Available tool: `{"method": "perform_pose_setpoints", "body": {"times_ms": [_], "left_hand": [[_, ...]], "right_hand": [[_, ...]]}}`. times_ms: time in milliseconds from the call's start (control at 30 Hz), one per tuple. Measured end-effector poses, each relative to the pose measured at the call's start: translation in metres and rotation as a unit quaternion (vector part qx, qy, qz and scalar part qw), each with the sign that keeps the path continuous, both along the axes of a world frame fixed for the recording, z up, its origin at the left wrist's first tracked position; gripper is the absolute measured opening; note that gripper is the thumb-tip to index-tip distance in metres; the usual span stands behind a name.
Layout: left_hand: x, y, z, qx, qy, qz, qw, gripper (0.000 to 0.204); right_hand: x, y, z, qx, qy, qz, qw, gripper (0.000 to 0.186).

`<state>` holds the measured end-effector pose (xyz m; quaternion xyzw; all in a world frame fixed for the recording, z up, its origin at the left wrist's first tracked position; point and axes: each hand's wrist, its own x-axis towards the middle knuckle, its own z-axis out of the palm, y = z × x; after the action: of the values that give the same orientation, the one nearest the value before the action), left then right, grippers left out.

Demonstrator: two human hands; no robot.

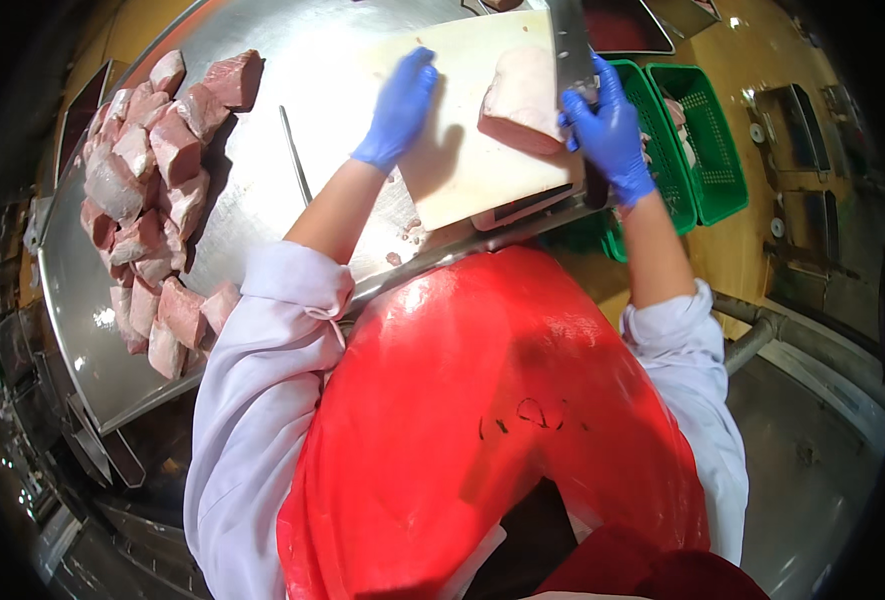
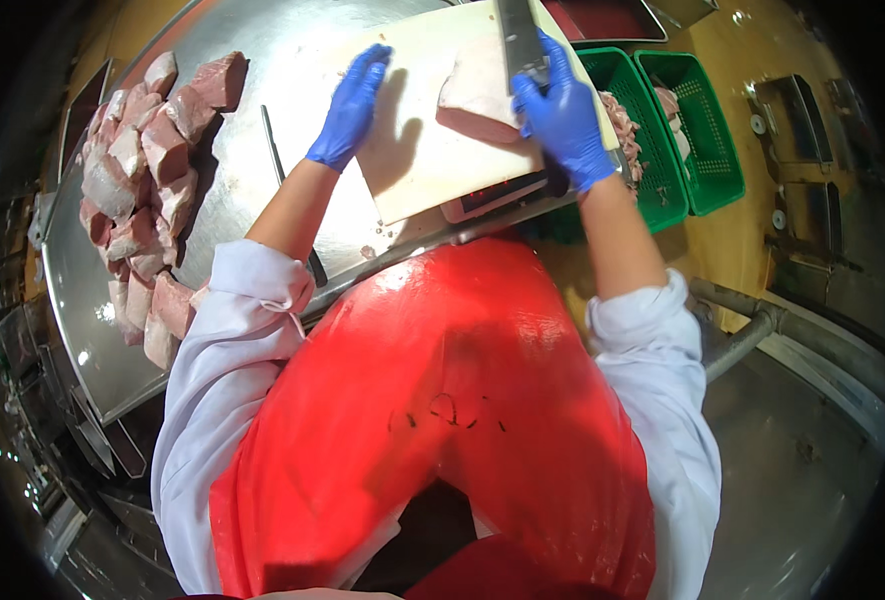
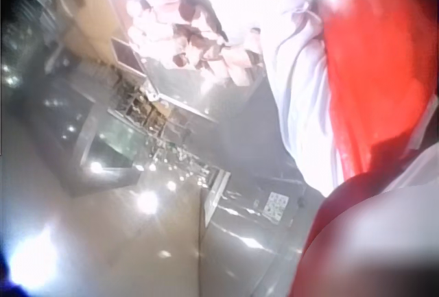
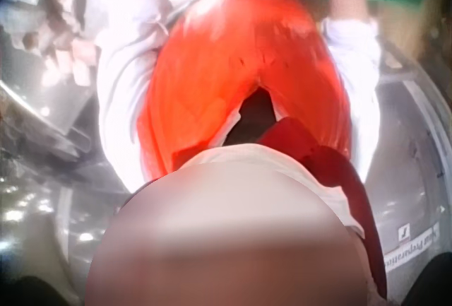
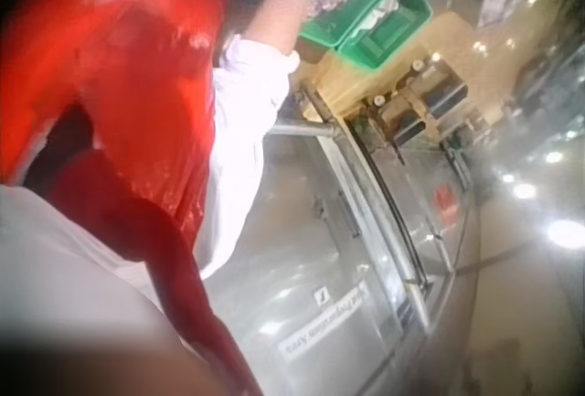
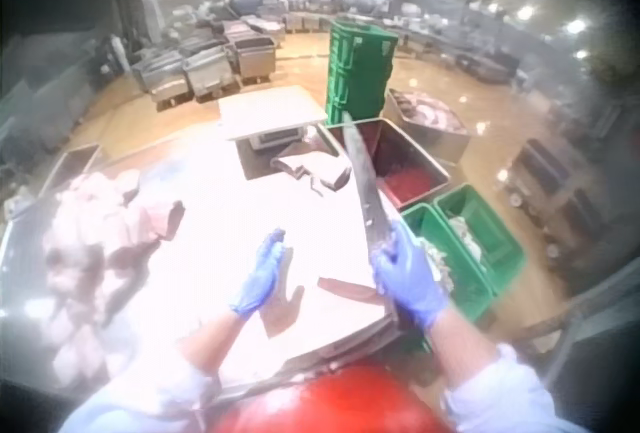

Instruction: The person cuts large pieces of raw meat on a cutting board using a knife, separating fat and trimming edges. The trimmed pieces are placed into green baskets while larger portions remain on the board.

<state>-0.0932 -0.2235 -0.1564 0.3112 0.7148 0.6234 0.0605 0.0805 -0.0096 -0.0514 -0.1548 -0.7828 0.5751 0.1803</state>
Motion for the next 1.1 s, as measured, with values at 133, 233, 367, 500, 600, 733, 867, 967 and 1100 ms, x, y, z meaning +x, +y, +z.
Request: {"method": "perform_pose_setpoints", "body": {"times_ms": [133, 233, 367, 500, 600, 733, 867, 967, 1100], "left_hand": [[-0.006, -0.018, 0.020, 0.048, -0.076, 0.017, 0.996, 0.051], [-0.012, -0.021, 0.013, 0.061, -0.085, 0.005, 0.994, 0.050], [-0.009, -0.018, 0.014, 0.139, -0.145, -0.004, 0.980, 0.045], [-0.002, -0.010, 0.015, 0.099, -0.078, 0.030, 0.992, 0.037], [0.012, -0.002, 0.017, 0.079, -0.009, 0.043, 0.996, 0.029], [0.052, 0.014, 0.044, -0.120, 0.133, -0.005, 0.984, 0.043], [0.051, 0.020, 0.023, -0.181, 0.185, 0.022, 0.966, 0.031], [0.046, 0.013, 0.023, -0.162, 0.182, 0.006, 0.970, 0.020], [0.049, 0.010, 0.017, -0.133, 0.207, -0.010, 0.969, 0.017]], "right_hand": [[0.007, -0.066, -0.011, 0.410, -0.057, -0.051, 0.909, 0.074], [0.018, -0.083, -0.028, 0.456, -0.120, -0.042, 0.881, 0.077], [0.065, -0.101, -0.030, 0.461, -0.221, -0.005, 0.860, 0.082], [0.136, -0.119, -0.022, 0.428, -0.335, 0.048, 0.838, 0.081], [0.175, -0.117, 0.003, 0.364, -0.326, 0.084, 0.868, 0.079], [0.181, -0.107, 0.022, 0.285, -0.252, -0.016, 0.925, 0.076], [0.095, -0.089, 0.033, 0.278, -0.140, -0.038, 0.949, 0.076], [0.018, -0.079, 0.035, 0.278, -0.215, -0.043, 0.935, 0.075], [-0.050, -0.045, -0.011, 0.407, -0.234, -0.029, 0.882, 0.073]]}}
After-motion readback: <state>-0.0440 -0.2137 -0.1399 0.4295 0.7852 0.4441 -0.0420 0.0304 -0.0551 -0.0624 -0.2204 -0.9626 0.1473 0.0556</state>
